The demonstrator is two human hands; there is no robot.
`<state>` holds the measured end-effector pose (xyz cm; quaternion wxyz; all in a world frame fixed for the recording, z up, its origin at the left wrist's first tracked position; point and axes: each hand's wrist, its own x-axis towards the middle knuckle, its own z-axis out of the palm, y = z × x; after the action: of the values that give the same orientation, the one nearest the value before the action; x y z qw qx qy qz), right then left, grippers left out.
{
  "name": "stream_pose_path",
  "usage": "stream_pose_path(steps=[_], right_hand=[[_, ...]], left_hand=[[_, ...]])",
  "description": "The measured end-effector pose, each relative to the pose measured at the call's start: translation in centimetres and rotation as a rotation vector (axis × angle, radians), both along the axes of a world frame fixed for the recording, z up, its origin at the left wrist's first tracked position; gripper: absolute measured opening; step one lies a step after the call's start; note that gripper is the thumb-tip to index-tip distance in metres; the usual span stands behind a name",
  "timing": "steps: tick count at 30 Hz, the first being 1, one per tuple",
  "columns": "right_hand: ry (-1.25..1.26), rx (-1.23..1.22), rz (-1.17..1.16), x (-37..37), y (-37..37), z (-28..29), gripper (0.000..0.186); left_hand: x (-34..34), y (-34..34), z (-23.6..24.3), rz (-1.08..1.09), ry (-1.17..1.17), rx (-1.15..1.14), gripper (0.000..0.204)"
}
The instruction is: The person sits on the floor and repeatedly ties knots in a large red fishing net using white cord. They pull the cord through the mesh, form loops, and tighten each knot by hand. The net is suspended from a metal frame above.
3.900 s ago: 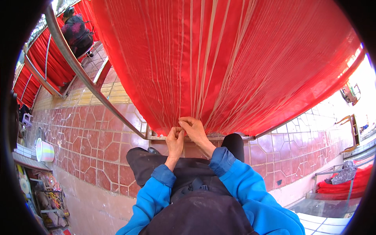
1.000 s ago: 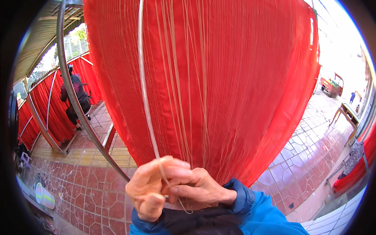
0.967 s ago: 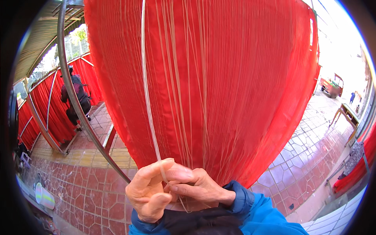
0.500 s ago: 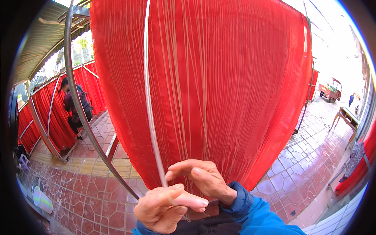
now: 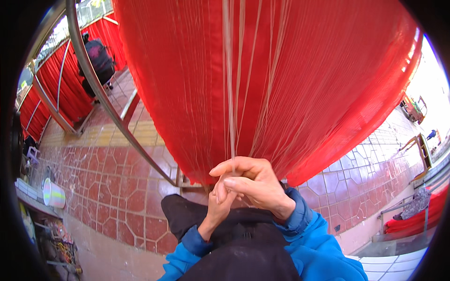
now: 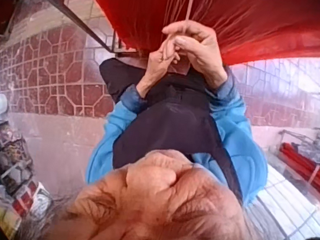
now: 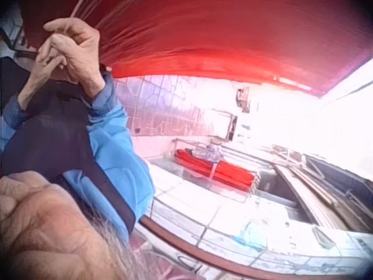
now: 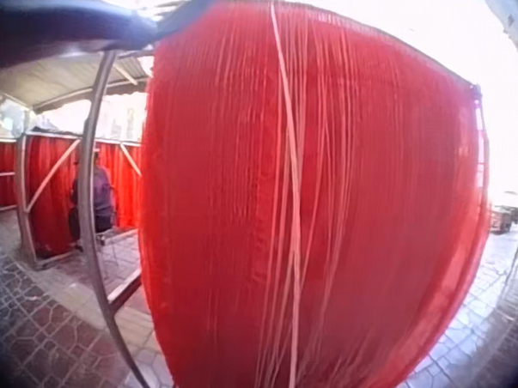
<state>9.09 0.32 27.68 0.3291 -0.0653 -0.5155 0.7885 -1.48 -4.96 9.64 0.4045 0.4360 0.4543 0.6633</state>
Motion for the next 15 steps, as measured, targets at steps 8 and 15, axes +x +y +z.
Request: stream_pose_path(steps=[8, 15], right_hand=[[-0.453, -0.035, -0.265, -1.3, 2.4, -18.9, 0.022], [-0.547, 0.075, -0.408, -0.9, 5.3, -28.3, 0.025]], left_hand=[[-2.8, 1.2, -12.6, -0.037, 0.593, -0.235, 0.042], [-5.5, 6.4, -9.0, 0.357, 0.373, -0.122, 0.027]])
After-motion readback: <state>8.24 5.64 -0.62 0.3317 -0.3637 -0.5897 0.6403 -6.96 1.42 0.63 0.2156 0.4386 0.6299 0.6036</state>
